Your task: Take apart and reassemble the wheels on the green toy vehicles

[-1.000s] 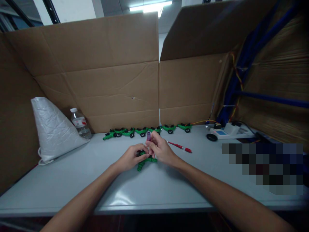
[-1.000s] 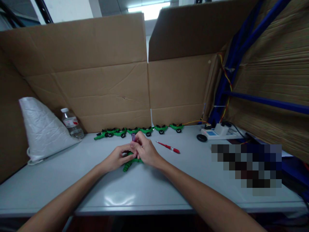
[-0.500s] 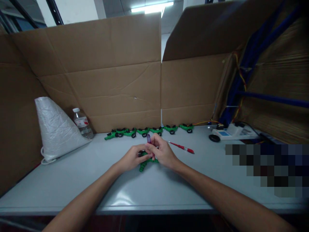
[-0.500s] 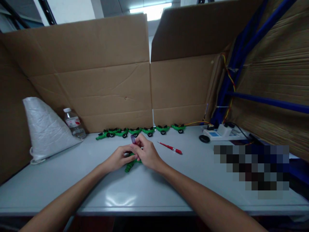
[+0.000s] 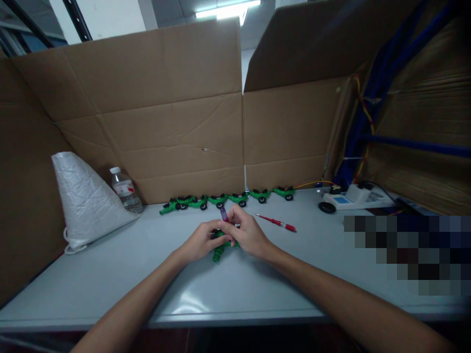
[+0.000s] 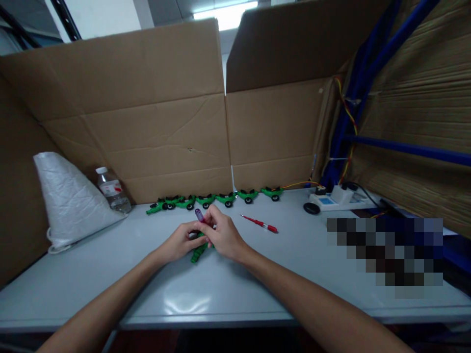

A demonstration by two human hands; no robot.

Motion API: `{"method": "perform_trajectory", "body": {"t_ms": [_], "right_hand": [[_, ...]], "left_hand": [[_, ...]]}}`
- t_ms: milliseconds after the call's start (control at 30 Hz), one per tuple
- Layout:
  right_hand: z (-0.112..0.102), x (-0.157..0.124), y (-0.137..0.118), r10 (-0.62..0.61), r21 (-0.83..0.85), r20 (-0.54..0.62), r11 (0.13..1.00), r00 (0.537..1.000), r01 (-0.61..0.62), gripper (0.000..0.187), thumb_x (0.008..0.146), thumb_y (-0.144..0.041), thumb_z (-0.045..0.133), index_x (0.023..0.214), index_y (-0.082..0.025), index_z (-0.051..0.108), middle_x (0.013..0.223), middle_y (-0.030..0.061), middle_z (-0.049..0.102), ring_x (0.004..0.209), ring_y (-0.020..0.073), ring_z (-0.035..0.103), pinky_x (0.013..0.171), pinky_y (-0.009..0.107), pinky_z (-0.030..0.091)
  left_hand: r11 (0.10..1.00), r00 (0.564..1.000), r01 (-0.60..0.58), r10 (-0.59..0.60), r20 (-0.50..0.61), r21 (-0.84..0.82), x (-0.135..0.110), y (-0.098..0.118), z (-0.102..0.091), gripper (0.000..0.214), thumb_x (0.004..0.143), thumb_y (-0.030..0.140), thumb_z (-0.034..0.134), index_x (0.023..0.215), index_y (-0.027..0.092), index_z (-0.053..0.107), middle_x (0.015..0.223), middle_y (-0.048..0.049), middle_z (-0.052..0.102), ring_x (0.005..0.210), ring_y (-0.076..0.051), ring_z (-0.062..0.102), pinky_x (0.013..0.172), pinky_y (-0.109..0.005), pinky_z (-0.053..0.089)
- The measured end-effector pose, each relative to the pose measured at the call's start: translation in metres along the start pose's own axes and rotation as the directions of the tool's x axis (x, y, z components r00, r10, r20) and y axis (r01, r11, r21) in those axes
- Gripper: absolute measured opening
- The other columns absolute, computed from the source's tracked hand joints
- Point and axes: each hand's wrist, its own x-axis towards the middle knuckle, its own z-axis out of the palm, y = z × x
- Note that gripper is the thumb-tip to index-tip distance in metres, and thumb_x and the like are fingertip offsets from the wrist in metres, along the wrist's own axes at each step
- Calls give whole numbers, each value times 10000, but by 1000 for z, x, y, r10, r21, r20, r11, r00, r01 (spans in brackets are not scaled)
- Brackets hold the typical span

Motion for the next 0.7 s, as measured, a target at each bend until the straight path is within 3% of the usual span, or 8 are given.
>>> {"method": "perform_trajectory", "body": {"t_ms": [300,500,700], "right_hand": [[-9,4,-2,5,3,159,1000,987,-6,401,1070,-557,429,964,-200,579,787,-14,662,479,84,575,474,216,478],[-7,3,0,11,23,3,1000,1000,-12,334,965,-519,656,906,-235,491,746,-36,651,497,119,591,442,234,487],[-10,3,0,-17,-24,-60,1000,998,16,359,921,-471,721,837,-235,463,677,-62,577,511,137,613,447,244,487]], "left_hand": [[1000,1000,-18,18,4,-15,1,9,-2,269,1003,369,621,862,145,675,904,-48,721,883,-173,642,882,-263,484],[1000,1000,10,-10,5,4,1,4,-1,201,985,305,634,918,146,737,973,-66,764,950,-190,682,885,-267,493],[1000,1000,22,-22,7,-21,1,-5,-1,152,937,211,637,994,145,762,1016,-77,782,950,-186,702,839,-266,510]]}}
